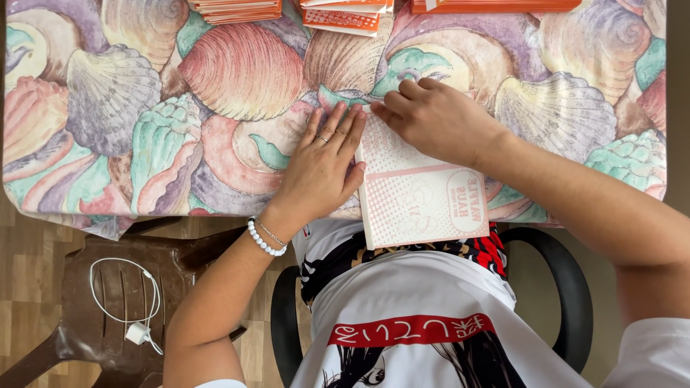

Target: The person repeatedly folds small orange and white paper sheets labeled 'WAFFLE HAUS' on a table with a seashell-patterned tablecloth. The person unfolds each sheet, folds it in half, then folds it again into a smaller rectangle, and places the folded sheet into a growing stack.

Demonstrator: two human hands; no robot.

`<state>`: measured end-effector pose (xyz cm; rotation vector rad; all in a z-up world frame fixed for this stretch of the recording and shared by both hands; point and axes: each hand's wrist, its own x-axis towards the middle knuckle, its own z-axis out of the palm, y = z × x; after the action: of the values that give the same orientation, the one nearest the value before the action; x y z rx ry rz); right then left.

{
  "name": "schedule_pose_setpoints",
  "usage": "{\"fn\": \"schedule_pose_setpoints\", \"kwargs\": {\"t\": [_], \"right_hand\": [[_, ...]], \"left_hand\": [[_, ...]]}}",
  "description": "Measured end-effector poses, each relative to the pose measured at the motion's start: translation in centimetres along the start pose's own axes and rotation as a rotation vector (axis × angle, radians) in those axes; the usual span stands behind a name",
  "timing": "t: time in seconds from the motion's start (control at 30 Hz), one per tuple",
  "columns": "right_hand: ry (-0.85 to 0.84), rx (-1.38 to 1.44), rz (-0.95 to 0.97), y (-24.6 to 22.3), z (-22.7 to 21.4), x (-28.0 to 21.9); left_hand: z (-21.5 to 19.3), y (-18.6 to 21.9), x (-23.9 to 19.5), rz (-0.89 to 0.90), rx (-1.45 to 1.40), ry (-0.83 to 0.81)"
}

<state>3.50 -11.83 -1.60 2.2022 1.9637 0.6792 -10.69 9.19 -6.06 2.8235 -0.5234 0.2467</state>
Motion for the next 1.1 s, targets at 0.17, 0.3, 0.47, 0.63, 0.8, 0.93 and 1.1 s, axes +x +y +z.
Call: {"fn": "schedule_pose_setpoints", "kwargs": {"t": [0.17, 0.3, 0.47, 0.63, 0.8, 0.93, 1.1], "right_hand": [[0.025, -0.002, -0.031, 0.1, 0.2, -0.6], [0.027, -0.001, -0.038, 0.2, 0.1, -0.6], [-0.076, -0.031, -0.054, 0.5, 1.0, -0.8], [-0.098, -0.042, -0.060, 0.7, 1.2, -0.7], [-0.129, -0.014, -0.044, 1.1, 0.8, -0.7], [-0.083, 0.021, -0.008, 2.4, 0.4, -2.0], [-0.082, -0.013, -0.020, 3.3, 0.9, -3.9]], "left_hand": [[0.0, 0.4, -0.1, -0.035, 0.020, -0.001], [-0.6, 0.8, 0.1, -0.066, 0.029, 0.001], [-1.9, 1.8, 0.3, -0.116, 0.091, -0.010], [-1.9, 2.4, 0.7, -0.142, 0.098, 0.022], [-2.0, 3.4, 3.0, -0.176, 0.155, 0.074], [-1.4, 3.5, 4.1, -0.144, 0.154, 0.159], [-0.8, 4.6, 4.9, -0.138, 0.200, 0.123]]}}
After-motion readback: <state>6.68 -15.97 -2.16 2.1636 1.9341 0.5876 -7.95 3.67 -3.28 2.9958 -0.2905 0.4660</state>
